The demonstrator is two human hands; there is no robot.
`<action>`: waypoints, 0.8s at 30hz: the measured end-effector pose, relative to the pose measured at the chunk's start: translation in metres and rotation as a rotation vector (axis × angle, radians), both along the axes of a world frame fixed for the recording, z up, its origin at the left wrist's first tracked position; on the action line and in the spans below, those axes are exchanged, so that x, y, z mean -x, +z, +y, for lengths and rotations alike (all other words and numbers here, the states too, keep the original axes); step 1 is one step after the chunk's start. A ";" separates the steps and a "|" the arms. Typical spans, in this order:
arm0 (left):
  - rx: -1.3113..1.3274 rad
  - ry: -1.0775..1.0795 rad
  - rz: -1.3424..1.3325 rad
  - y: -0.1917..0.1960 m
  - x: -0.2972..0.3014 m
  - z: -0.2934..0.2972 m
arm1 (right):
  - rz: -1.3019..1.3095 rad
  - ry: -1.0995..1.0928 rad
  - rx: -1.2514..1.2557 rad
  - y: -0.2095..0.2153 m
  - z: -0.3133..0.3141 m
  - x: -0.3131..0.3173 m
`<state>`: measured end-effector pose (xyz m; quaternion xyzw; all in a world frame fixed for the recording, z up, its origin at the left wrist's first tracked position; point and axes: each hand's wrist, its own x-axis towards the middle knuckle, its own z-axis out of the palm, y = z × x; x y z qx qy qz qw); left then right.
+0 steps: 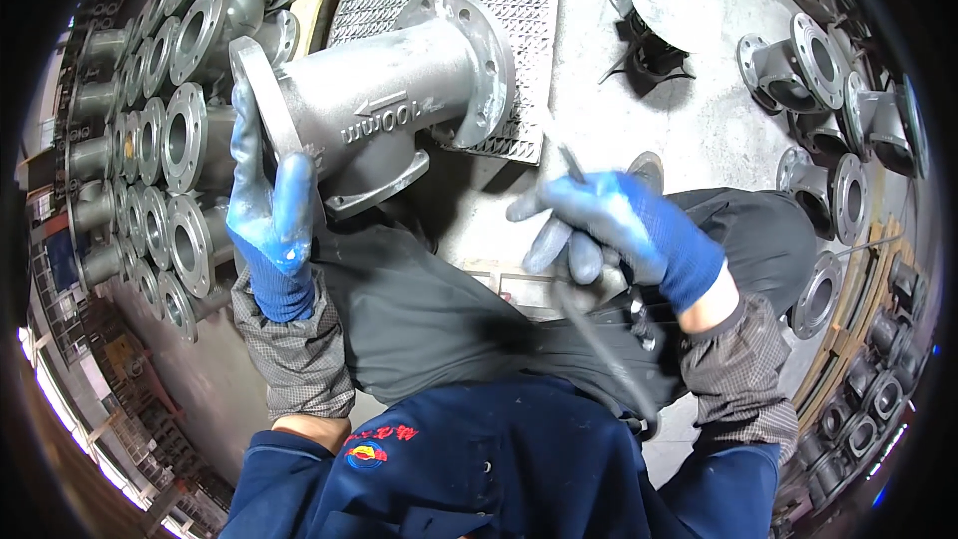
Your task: The person, wearing gloves, uses a metal scriber to clean the interior and outer surfaces of several metal flanges. They pick up one flange at a time from a pallet, rotate it to different sides, and scrape away residue from the rims and interior before placing it back down.
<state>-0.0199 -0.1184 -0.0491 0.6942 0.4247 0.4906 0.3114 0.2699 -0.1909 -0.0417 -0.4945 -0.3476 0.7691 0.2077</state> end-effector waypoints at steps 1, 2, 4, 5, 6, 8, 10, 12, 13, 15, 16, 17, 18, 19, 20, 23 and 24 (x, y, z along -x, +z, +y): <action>0.012 -0.008 -0.021 0.000 0.000 -0.001 | 0.055 -0.006 0.031 -0.013 -0.013 0.002; 0.016 -0.015 -0.023 0.003 -0.003 -0.002 | 0.007 -0.126 0.011 -0.027 -0.030 0.005; 0.000 -0.057 -0.031 0.002 -0.006 -0.002 | -0.109 -0.361 -0.046 -0.061 -0.068 0.008; -0.003 -0.074 -0.031 0.002 -0.005 -0.002 | -0.118 -0.430 -0.026 -0.062 -0.073 0.011; 0.002 -0.060 -0.021 0.003 -0.006 -0.002 | -0.155 -0.460 -0.117 -0.061 -0.071 0.013; 0.024 -0.041 0.002 0.005 -0.007 -0.002 | -0.338 -0.414 -0.377 -0.057 -0.058 0.021; 0.031 -0.047 -0.038 0.005 -0.008 -0.001 | -0.648 -0.231 -0.761 -0.057 -0.025 0.023; -0.013 -0.066 -0.002 0.003 -0.005 0.001 | -0.850 -0.203 -0.902 -0.053 0.002 0.035; -0.034 -0.078 0.013 0.003 -0.005 0.002 | -0.973 -0.162 -0.933 -0.052 0.014 0.038; 0.001 -0.072 -0.025 0.004 -0.008 0.000 | -0.985 -0.198 -0.935 -0.056 0.037 0.046; 0.017 -0.067 -0.043 0.005 -0.009 0.000 | -1.012 -0.183 -0.959 -0.062 0.044 0.046; 0.008 -0.089 -0.059 0.002 -0.008 0.000 | -1.043 -0.167 -0.980 -0.068 0.051 0.046; -0.001 -0.111 -0.075 -0.003 -0.006 0.001 | -1.045 -0.164 -0.973 -0.071 0.056 0.046; -0.011 -0.133 -0.091 -0.006 -0.004 0.001 | -1.054 -0.174 -0.957 -0.072 0.059 0.047; -0.019 -0.139 -0.083 -0.007 -0.003 0.001 | -1.062 -0.181 -0.939 -0.072 0.061 0.049; -0.038 -0.148 -0.075 -0.007 -0.001 0.001 | -1.062 -0.158 -0.779 -0.062 0.064 0.055; -0.041 -0.145 -0.083 -0.007 -0.001 0.001 | -1.065 -0.153 -0.769 -0.062 0.064 0.056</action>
